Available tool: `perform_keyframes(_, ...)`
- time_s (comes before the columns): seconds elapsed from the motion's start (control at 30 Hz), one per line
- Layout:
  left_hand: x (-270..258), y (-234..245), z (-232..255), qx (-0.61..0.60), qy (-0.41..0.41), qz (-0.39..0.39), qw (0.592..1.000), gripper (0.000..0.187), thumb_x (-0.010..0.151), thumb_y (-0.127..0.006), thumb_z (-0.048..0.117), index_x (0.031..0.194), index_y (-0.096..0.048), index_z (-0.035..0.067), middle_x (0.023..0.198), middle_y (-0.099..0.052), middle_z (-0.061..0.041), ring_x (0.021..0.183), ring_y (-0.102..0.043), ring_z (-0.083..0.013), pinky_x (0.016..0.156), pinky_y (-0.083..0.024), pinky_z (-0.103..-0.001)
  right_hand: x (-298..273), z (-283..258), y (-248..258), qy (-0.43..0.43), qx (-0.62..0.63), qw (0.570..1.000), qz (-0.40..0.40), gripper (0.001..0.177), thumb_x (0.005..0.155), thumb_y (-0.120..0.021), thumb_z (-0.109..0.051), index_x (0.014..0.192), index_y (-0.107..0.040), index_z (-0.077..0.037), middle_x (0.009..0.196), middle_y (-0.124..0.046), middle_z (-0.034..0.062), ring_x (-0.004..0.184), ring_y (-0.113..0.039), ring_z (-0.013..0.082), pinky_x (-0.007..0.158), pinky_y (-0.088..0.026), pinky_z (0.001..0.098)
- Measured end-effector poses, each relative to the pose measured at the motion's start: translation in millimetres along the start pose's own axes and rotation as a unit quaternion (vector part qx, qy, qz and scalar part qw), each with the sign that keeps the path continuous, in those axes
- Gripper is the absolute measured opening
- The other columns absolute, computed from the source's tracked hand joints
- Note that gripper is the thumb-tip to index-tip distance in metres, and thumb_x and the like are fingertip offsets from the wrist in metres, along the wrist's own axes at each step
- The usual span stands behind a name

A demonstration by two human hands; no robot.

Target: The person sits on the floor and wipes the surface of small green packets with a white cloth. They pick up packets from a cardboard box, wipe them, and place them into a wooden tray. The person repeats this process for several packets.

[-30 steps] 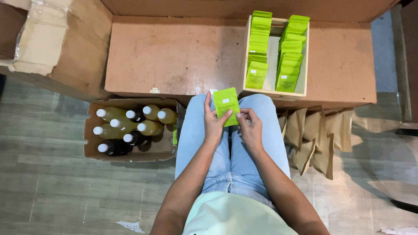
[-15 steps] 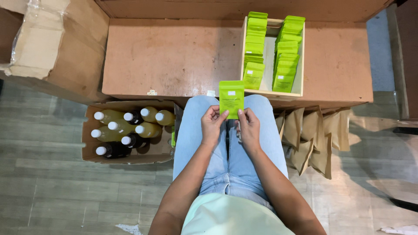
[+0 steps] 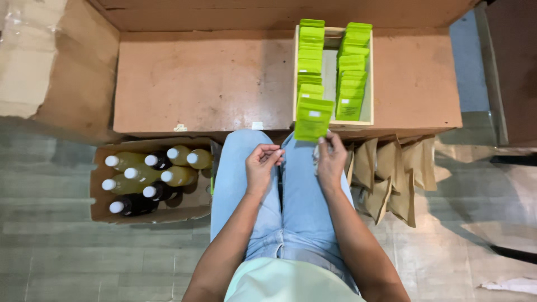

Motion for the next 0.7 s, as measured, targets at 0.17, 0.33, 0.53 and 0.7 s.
perform_keyframes(0.17,-3.8,-4.0,6.4,0.034,0.018,-0.008,0.999,0.024,0.113,-0.061,0.017,0.104,-0.075,0.001,0.089,-0.082,-0.017,0.073,-0.078,-0.0152,0.067,-0.067,-0.025,57.3,53.3,59.8,0.016,-0.07,0.994,0.087,0.017,0.1,-0.073,0.002,0.116,-0.076,-0.003,0.098,-0.074,0.017,0.093,-0.067,0.0244,0.093,-0.053,0.043)
perform_keyframes(0.33,-3.9,-6.3,12.5,0.076,0.007,-0.009,0.997,0.024,0.114,-0.056,0.016,0.111,-0.075,0.0,0.093,-0.082,-0.018,0.078,-0.077,-0.0166,0.073,-0.067,-0.027,122.7,121.2,108.2,-0.022,-0.144,0.984,0.107,0.027,0.098,-0.076,-0.008,0.125,-0.078,-0.01,0.099,-0.077,0.0121,0.089,-0.069,0.0256,0.087,-0.053,0.0427)
perform_keyframes(0.53,-4.4,-7.5,12.5,0.101,0.011,-0.013,0.995,0.022,0.113,-0.056,0.013,0.113,-0.075,0.001,0.094,-0.082,-0.018,0.08,-0.077,-0.0169,0.075,-0.066,-0.027,126.9,182.2,132.3,-0.093,-0.233,0.96,0.128,0.039,0.092,-0.077,-0.011,0.129,-0.077,-0.023,0.108,-0.078,0.0026,0.091,-0.072,0.0239,0.087,-0.055,0.0388)
perform_keyframes(0.7,-5.6,-10.7,14.8,0.114,0.006,-0.018,0.993,0.021,0.112,-0.057,0.011,0.113,-0.075,0.001,0.093,-0.082,-0.017,0.079,-0.077,-0.0165,0.073,-0.066,-0.027,111.3,161.6,110.7,-0.095,-0.19,0.97,0.115,0.04,0.089,-0.07,-0.001,0.121,-0.077,-0.026,0.103,-0.073,-0.0052,0.087,-0.066,0.0139,0.088,-0.052,0.0325)
Point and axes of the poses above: each hand's wrist, its own x-axis towards the middle knuckle, its own y-axis out of the back of the hand, z = x × y, the point moved 9 cm from there along x, towards the middle knuckle
